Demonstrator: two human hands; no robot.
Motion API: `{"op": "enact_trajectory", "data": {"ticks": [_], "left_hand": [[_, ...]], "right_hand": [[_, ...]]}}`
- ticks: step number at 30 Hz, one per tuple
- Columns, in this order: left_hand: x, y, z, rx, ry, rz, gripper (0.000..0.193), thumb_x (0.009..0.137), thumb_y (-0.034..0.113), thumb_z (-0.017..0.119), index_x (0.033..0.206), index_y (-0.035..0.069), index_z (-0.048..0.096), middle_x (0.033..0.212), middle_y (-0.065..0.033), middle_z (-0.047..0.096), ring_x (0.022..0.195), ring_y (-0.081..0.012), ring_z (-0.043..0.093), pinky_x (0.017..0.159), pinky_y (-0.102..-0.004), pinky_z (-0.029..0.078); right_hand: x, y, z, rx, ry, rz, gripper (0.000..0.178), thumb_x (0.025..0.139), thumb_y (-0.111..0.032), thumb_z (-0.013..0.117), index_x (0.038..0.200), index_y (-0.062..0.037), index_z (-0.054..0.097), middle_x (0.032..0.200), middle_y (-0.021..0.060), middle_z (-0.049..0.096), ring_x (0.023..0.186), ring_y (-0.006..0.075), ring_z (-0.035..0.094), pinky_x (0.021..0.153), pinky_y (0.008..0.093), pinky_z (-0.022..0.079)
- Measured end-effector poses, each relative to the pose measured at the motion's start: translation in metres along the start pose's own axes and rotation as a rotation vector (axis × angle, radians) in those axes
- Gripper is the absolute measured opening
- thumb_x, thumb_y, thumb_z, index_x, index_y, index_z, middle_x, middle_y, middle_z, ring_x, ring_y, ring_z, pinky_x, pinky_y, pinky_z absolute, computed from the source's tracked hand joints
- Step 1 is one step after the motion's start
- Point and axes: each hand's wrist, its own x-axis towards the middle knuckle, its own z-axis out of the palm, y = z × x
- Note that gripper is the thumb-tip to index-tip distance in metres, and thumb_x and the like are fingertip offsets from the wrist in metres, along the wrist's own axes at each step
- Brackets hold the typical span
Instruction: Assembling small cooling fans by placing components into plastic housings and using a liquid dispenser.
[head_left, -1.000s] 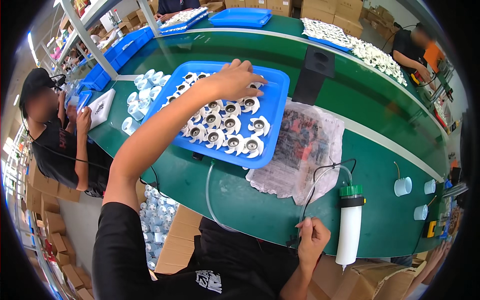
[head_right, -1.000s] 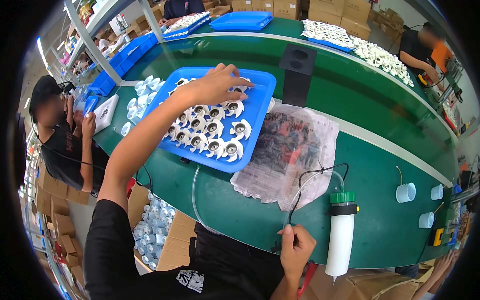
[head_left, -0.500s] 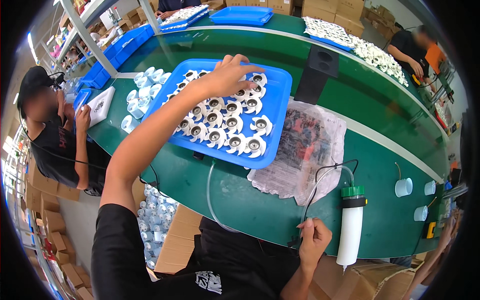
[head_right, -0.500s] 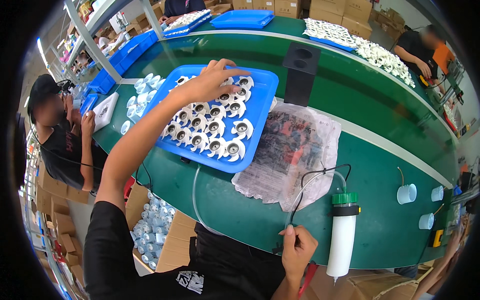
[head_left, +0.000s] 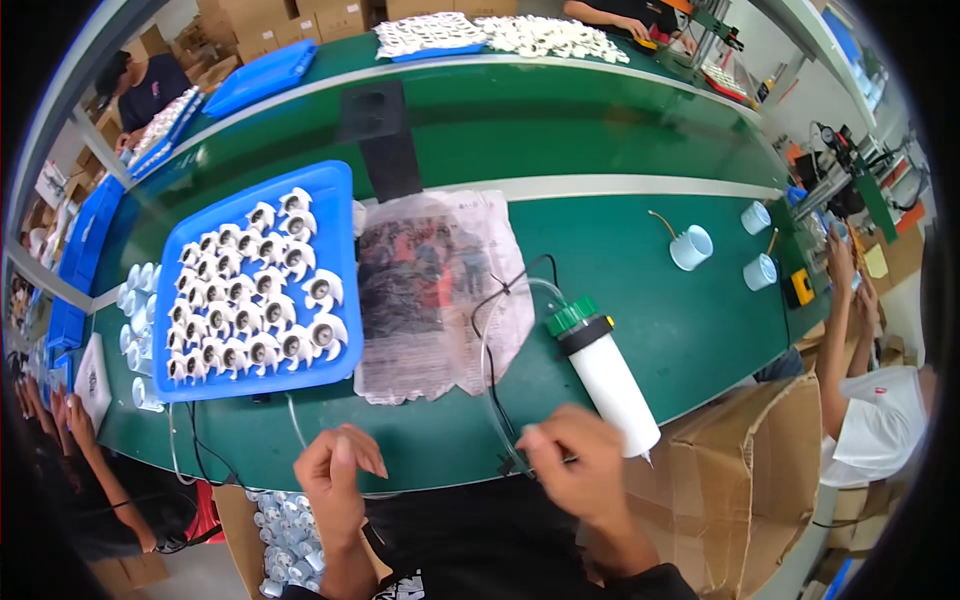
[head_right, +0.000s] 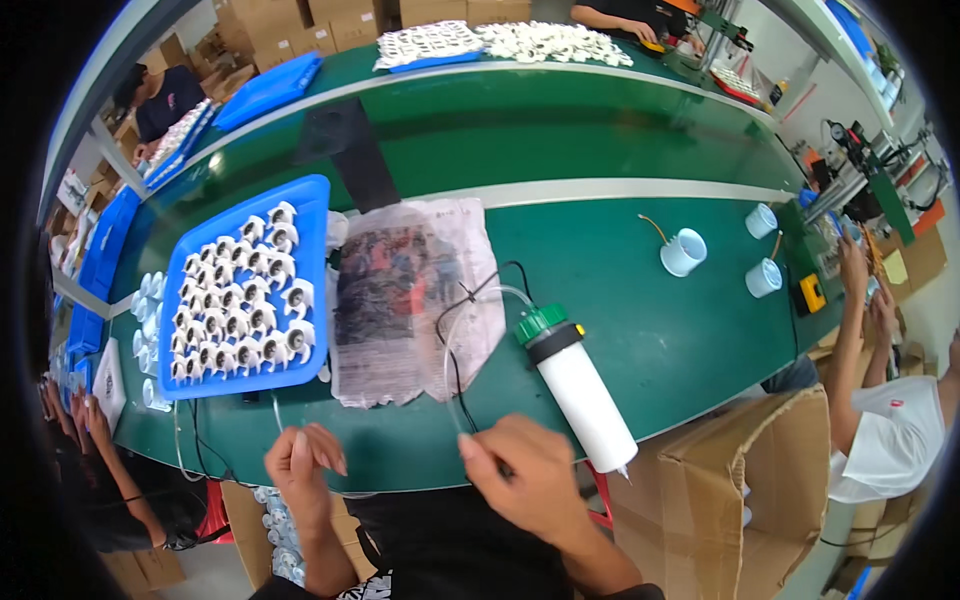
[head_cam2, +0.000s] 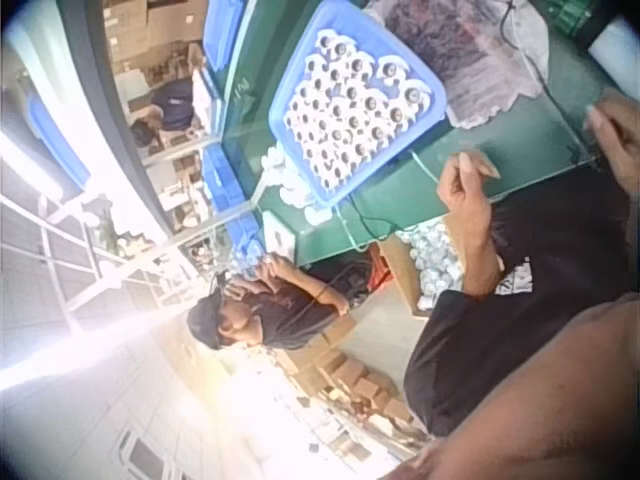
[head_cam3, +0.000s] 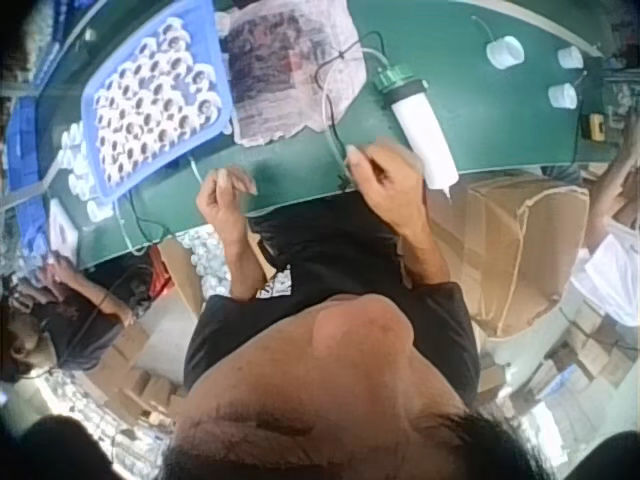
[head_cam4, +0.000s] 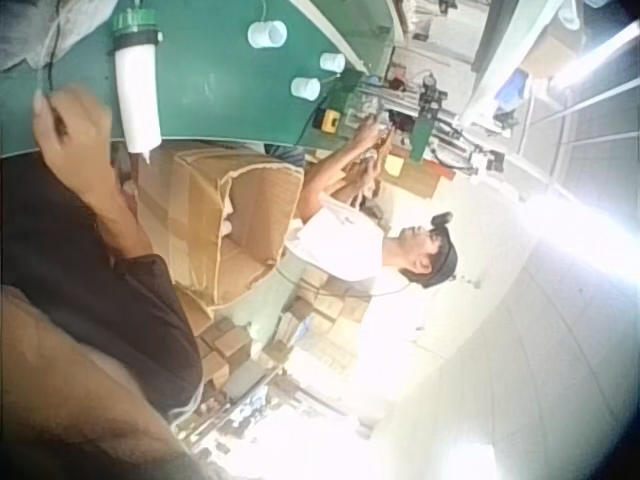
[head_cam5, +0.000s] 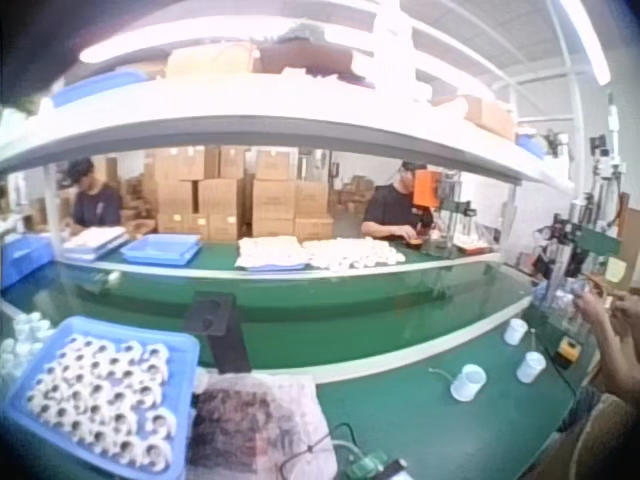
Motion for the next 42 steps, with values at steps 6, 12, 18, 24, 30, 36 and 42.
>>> {"op": "enact_trajectory", "data": {"ticks": [6, 12, 18, 24, 30, 36, 42], "left_hand": [[-0.028, -0.05, 0.023, -0.142, 0.139, -0.13, 0.038, 0.101, 0.019, 0.046, 0.067, 0.003, 0.046, 0.06, -0.0056, 0.048, 0.053, -0.0108, 0.043, 0.051, -0.0256, 0.036], [-0.033, -0.05, 0.025, 0.126, -0.205, -0.136, 0.025, 0.096, 0.013, 0.056, 0.075, 0.0, 0.062, 0.067, -0.0044, 0.056, 0.058, -0.0093, 0.051, 0.053, -0.025, 0.04], [-0.04, -0.039, 0.02, 0.208, -0.222, -0.132, 0.018, 0.094, 0.013, 0.058, 0.083, -0.001, 0.064, 0.074, -0.0061, 0.061, 0.06, -0.0125, 0.056, 0.057, -0.0258, 0.044], [-0.023, -0.025, 0.036, 0.175, -0.243, 0.154, 0.073, 0.078, 0.028, 0.079, 0.136, 0.005, 0.042, 0.136, -0.017, 0.045, 0.127, -0.0327, 0.043, 0.107, -0.0407, 0.035], [-0.005, -0.027, 0.02, 0.446, -0.529, -0.01, 0.096, 0.07, 0.03, 0.084, 0.148, 0.007, 0.033, 0.133, -0.0204, 0.052, 0.12, -0.0358, 0.053, 0.101, -0.0405, 0.042], [0.006, -0.028, 0.033, 0.46, -0.605, 0.015, 0.094, 0.074, 0.021, 0.08, 0.15, 0.004, 0.027, 0.128, -0.0187, 0.054, 0.12, -0.0369, 0.049, 0.099, -0.0439, 0.04], [-0.005, -0.036, 0.035, 0.499, -0.441, -0.003, 0.08, 0.07, 0.015, 0.084, 0.138, 0.005, 0.044, 0.126, -0.0116, 0.059, 0.119, -0.0321, 0.053, 0.103, -0.042, 0.039]], "right_hand": [[0.111, 0.031, -0.086, -0.548, 0.217, 0.119, 0.025, 0.089, -0.018, 0.064, 0.107, -0.0009, 0.06, 0.082, 0.0135, 0.058, 0.073, 0.0244, 0.056, 0.067, 0.0355, 0.047], [0.124, 0.206, -0.206, -0.951, 0.164, 0.366, 0.066, 0.078, -0.019, 0.073, 0.137, -0.0114, 0.045, 0.13, 0.0258, 0.049, 0.12, 0.0446, 0.048, 0.1, 0.045, 0.043], [0.135, 0.122, -0.167, -0.687, 0.064, 0.209, 0.054, 0.074, -0.008, 0.072, 0.124, -0.0032, 0.051, 0.107, 0.0196, 0.064, 0.1, 0.0332, 0.062, 0.088, 0.0381, 0.048], [0.048, -0.038, -0.047, -0.494, -0.626, 0.002, 0.072, 0.054, -0.01, 0.088, 0.118, -0.0078, 0.056, 0.112, 0.0129, 0.061, 0.103, 0.0315, 0.059, 0.09, 0.0383, 0.048], [0.034, -0.027, 0.019, -0.359, -0.752, -0.097, 0.062, 0.07, -0.003, 0.074, 0.125, 0.0022, 0.045, 0.115, 0.0179, 0.053, 0.107, 0.0362, 0.052, 0.092, 0.041, 0.044], [0.018, -0.008, 0.018, -0.237, -0.626, 0.025, 0.063, 0.071, -0.002, 0.076, 0.126, 0.0011, 0.045, 0.12, 0.0176, 0.053, 0.112, 0.0387, 0.051, 0.094, 0.0421, 0.044], [0.014, 0.011, -0.001, -0.918, 0.174, 0.212, 0.081, 0.078, -0.018, 0.076, 0.145, -0.0019, 0.033, 0.123, 0.0199, 0.053, 0.114, 0.038, 0.049, 0.095, 0.0433, 0.042]]}}
